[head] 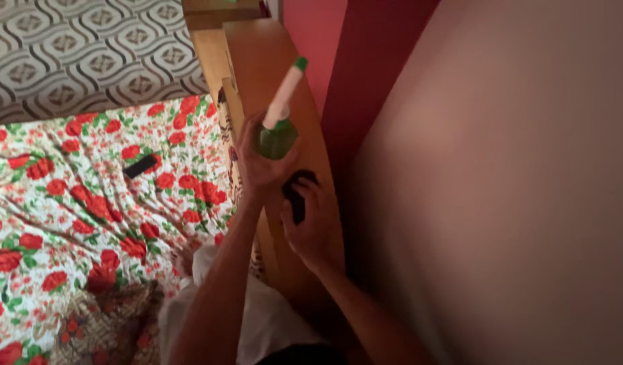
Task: The person cleans a wooden headboard using a spray bottle and a cloth. They spray the surface and wipe it down repeatedly, focusing on the top and side sections.
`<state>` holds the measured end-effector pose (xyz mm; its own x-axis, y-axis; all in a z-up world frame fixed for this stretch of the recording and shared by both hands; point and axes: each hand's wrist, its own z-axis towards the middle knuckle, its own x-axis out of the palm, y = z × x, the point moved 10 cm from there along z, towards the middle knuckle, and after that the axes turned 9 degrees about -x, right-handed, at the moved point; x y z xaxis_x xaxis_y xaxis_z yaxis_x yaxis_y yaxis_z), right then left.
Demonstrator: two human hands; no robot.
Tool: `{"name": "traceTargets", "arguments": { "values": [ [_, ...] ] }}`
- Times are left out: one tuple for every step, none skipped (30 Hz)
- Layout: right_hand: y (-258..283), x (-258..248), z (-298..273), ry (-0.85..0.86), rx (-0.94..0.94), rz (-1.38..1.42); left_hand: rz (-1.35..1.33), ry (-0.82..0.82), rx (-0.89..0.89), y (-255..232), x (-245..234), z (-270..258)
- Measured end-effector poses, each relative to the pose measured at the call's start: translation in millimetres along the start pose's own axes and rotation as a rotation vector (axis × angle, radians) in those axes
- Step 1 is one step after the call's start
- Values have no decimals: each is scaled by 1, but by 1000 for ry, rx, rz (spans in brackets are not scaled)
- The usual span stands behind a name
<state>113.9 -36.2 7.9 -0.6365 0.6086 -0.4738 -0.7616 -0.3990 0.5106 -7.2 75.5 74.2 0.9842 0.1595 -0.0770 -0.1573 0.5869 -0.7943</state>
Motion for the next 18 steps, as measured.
{"name": "traceTargets", "arguments": {
  "values": [
    [0,1,2,-10,-8,-5,2,10,-20,4,1,7],
    [-2,1,4,-20,-15,-9,3,20,-41,9,3,13],
    [-3,0,3,-24,-16,-12,8,33,-68,14,4,16],
    [-6,1,2,-14,-7,-2,40,11,-64,16,3,17],
    [-7,1,0,-7,7,8,73,-6,-60,17,2,17],
    [-7,1,-1,0,21,18,106,-22,-56,18,-1,16],
    [-6,2,0,-9,20,22,69,9,-14,15,1,16],
    [-3,2,1,-18,18,27,31,40,27,12,0,16],
    [0,-2,1,-19,14,25,-13,67,60,7,1,14],
    [5,-4,1,16,3,0,-14,78,42,7,2,14],
    [9,-5,1,56,-12,-23,-14,81,23,10,2,13],
    [12,-5,1,96,-27,-45,-14,85,3,12,2,13],
    [19,-4,2,146,-59,-54,-10,72,10,12,1,12],
    [26,-3,1,195,-91,-63,-7,59,17,13,2,13],
    [30,-1,2,249,-120,-66,4,47,19,14,1,14],
    [28,3,6,309,-106,-85,-3,33,36,13,1,15],
    [27,6,10,380,-83,-101,-7,23,40,11,-1,14],
    [24,8,11,450,-60,-118,-11,13,43,9,-4,10]
  ]
}}
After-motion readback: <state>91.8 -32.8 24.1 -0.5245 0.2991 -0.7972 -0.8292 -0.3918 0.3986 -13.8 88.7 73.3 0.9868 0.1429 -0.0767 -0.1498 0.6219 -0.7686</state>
